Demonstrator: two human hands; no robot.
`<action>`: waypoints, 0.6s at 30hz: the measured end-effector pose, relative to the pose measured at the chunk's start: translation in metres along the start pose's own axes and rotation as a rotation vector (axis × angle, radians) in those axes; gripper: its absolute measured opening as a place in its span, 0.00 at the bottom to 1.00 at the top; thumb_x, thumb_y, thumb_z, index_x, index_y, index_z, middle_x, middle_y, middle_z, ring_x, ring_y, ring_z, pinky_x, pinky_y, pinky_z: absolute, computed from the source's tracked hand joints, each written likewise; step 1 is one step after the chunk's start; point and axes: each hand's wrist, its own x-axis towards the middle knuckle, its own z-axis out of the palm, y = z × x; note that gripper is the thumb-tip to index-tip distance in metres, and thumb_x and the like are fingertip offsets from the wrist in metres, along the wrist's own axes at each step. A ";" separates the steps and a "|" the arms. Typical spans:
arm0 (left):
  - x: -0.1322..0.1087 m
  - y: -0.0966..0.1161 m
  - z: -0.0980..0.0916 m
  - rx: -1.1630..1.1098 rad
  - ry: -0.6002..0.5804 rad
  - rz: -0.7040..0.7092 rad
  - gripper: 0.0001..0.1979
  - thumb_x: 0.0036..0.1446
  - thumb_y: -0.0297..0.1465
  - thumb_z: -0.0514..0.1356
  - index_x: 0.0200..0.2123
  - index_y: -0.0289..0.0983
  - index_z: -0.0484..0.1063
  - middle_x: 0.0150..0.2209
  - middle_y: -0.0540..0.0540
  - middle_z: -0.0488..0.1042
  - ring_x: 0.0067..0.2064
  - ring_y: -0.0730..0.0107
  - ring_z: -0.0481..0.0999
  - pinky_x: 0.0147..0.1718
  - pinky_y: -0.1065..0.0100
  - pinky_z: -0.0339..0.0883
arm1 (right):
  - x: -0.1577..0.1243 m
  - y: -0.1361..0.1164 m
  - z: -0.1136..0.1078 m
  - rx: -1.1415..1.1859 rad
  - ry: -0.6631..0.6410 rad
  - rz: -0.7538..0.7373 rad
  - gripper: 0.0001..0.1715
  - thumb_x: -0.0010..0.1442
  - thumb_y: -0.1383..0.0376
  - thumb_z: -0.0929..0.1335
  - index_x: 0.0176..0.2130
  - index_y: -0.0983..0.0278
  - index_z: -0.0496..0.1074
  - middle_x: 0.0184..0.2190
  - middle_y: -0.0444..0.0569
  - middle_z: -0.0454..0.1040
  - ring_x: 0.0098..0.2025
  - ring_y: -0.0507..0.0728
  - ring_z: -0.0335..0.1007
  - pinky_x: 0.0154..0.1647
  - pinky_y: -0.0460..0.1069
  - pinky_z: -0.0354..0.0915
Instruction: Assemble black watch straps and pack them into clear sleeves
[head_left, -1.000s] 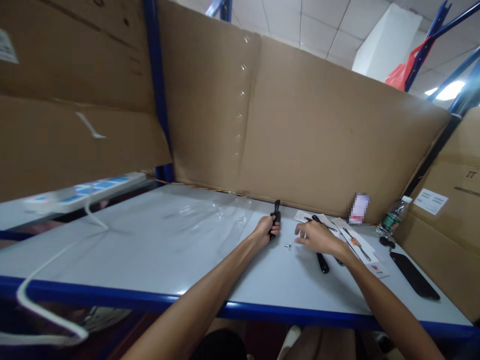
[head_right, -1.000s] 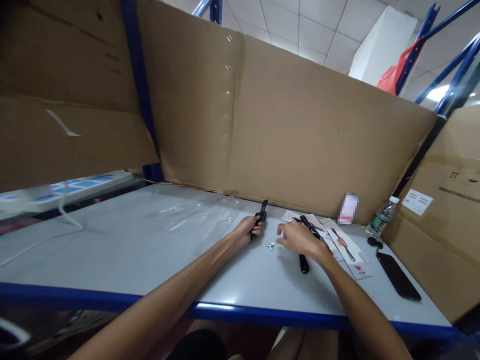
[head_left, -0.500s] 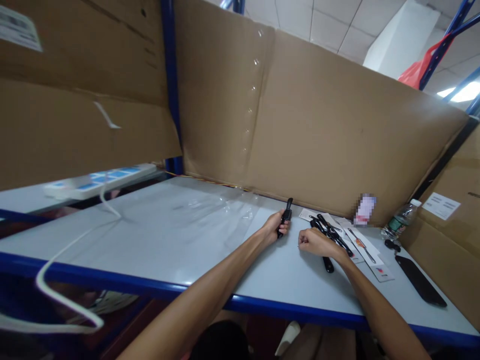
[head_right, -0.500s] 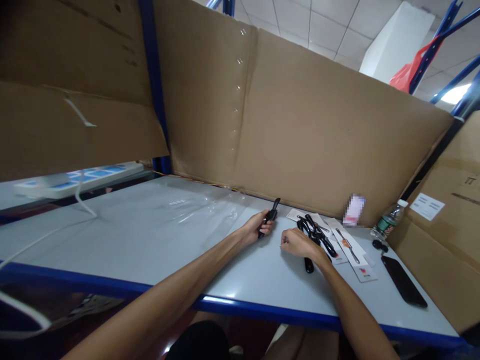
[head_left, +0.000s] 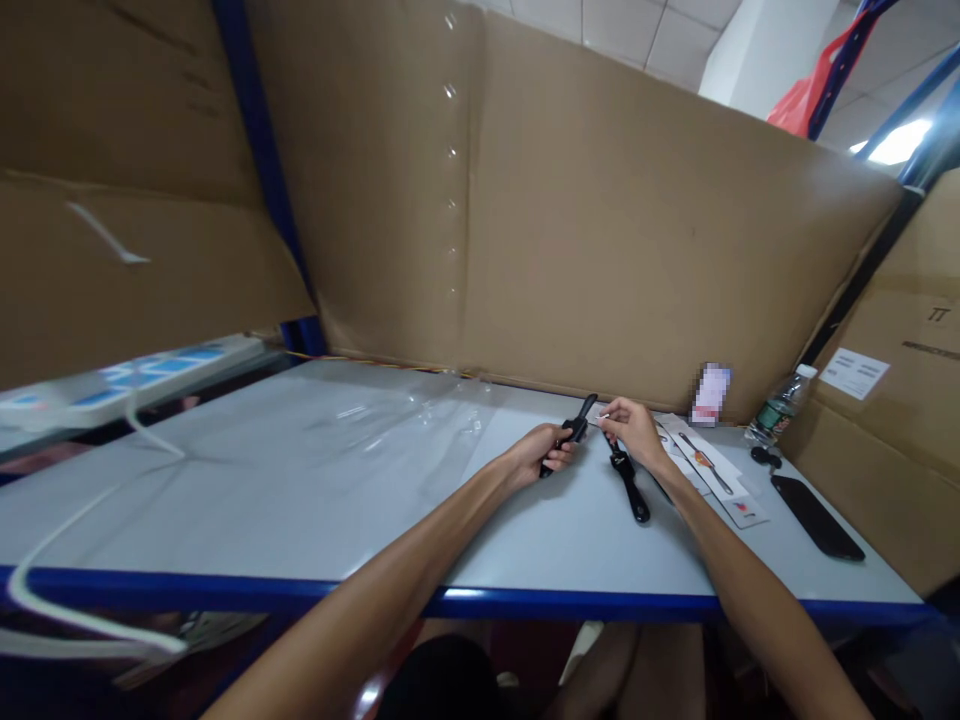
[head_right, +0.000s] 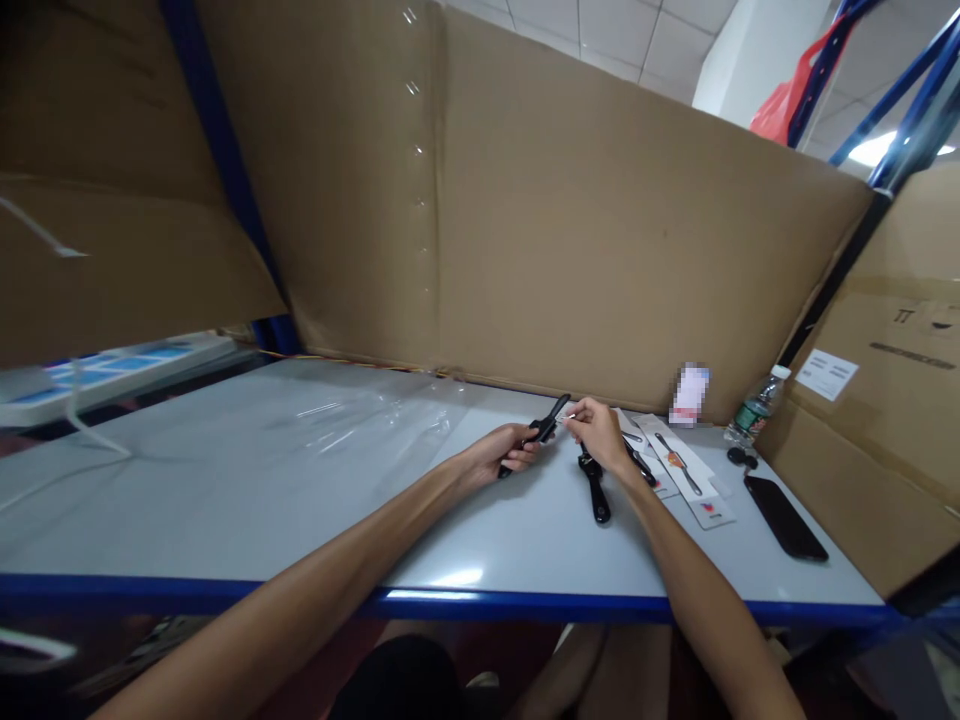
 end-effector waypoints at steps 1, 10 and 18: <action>0.000 -0.002 0.000 0.049 -0.025 -0.005 0.04 0.66 0.24 0.51 0.37 0.37 0.59 0.23 0.56 0.57 0.15 0.84 0.51 0.14 0.80 0.34 | 0.000 0.001 0.002 0.000 0.008 -0.011 0.18 0.47 0.53 0.74 0.33 0.62 0.72 0.22 0.42 0.72 0.22 0.51 0.65 0.24 0.47 0.63; -0.006 -0.009 0.009 0.399 -0.021 -0.015 0.06 0.64 0.28 0.54 0.35 0.38 0.58 0.23 0.57 0.58 0.16 0.85 0.49 0.15 0.79 0.35 | -0.008 -0.003 0.009 -0.274 -0.102 -0.148 0.03 0.55 0.68 0.71 0.33 0.64 0.78 0.27 0.45 0.78 0.31 0.54 0.74 0.37 0.48 0.66; -0.009 -0.009 0.014 0.477 -0.001 -0.004 0.06 0.64 0.28 0.53 0.34 0.38 0.58 0.22 0.57 0.58 0.16 0.85 0.48 0.15 0.79 0.37 | -0.014 -0.008 0.017 -0.401 -0.084 -0.184 0.07 0.56 0.74 0.72 0.35 0.64 0.73 0.28 0.45 0.78 0.32 0.54 0.75 0.37 0.47 0.66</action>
